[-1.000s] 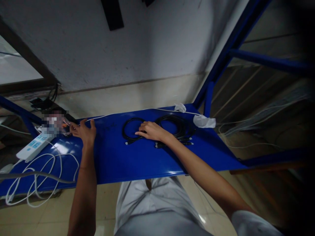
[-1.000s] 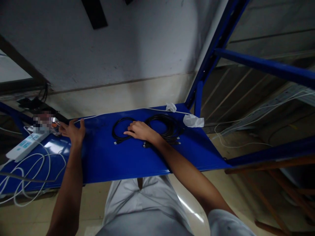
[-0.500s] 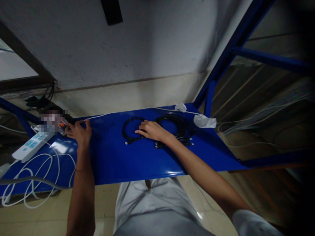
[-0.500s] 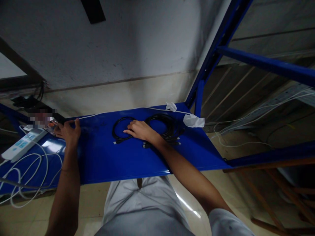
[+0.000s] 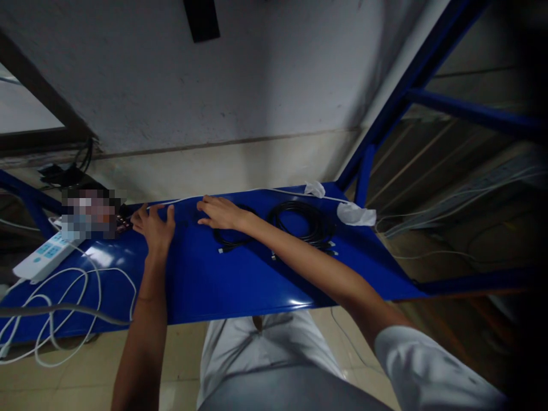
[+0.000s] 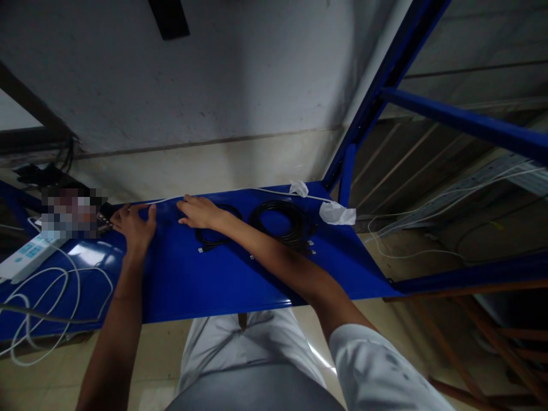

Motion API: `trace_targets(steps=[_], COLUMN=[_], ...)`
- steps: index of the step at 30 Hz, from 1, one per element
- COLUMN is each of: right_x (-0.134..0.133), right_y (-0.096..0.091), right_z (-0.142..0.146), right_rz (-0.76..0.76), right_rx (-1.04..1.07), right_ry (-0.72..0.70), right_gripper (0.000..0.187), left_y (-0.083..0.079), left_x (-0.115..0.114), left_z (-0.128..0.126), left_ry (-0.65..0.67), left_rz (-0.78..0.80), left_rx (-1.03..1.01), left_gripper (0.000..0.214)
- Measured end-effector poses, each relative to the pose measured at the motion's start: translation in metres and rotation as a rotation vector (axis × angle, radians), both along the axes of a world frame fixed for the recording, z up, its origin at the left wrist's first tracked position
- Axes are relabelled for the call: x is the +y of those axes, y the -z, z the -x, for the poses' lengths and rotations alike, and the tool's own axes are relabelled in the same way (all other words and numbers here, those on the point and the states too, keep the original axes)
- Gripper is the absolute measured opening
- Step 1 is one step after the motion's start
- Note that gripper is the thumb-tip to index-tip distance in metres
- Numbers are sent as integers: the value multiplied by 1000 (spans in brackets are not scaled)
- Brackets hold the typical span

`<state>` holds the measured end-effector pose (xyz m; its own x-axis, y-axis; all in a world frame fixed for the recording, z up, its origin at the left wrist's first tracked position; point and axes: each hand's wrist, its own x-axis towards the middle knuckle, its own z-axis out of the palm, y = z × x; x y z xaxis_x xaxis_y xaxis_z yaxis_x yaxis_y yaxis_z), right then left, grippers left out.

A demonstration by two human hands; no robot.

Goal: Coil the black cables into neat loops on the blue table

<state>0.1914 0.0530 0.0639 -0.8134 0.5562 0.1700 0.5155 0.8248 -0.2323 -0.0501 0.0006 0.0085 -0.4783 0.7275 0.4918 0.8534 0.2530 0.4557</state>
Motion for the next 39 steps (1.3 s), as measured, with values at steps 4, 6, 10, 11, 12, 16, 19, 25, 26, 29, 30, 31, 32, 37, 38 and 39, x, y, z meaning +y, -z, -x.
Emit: trace_targets(steps=[4,6,10,11,12,16,19,25,26,29,30,31,32,37,38,39], right_x=[16,19,21,20,19,10,1,-11,-14,-23,-26,-29,-32,-46,-48,-50], right_y=[14,23,36,37,38,35,32,33,32,29,28,27,26,30,32,34], right_z=[31,35,32,30,27,13,-8,-71,-81,-109,-115,-121,-124,-127,-126,-126], right_rz=[108,116,128,126,121,98,96,47,34,3,-3,-8,-9,-18,-36,-59], right_rx=[-124,-109,-42,-35,-31,47,176,353,375,423,443,470,508,620,587,541], right_ry=[-40,-69,-109,-121,-135,-162,-124,-38,-21,14,16,19,24,45,36,25], right_gripper=[41,27,12,11,11,8,4,11,12,15,15,14,13,13,15,17], left_y=[3,5,9,10,11,10,6,1,1,-1,-1,-2,-4,-8,-8,-7], left_x=[1,2,7,7,7,5,2,-3,-4,-8,-9,-10,-12,-18,-19,-20], left_z=[-7,-9,-13,-15,-16,-26,-36,-64,-69,-84,-88,-92,-95,-106,-109,-111], left_ry=[54,79,157,176,195,313,473,745,776,857,876,892,907,997,1021,1050], left_rz=[16,11,14,15,12,-25,-14,7,-8,-72,-92,-109,-125,-215,-226,-234], left_rx=[10,27,45,46,49,70,63,75,75,69,70,71,72,27,15,4], left_gripper=[42,40,36,35,34,29,29,27,27,26,26,26,26,33,37,40])
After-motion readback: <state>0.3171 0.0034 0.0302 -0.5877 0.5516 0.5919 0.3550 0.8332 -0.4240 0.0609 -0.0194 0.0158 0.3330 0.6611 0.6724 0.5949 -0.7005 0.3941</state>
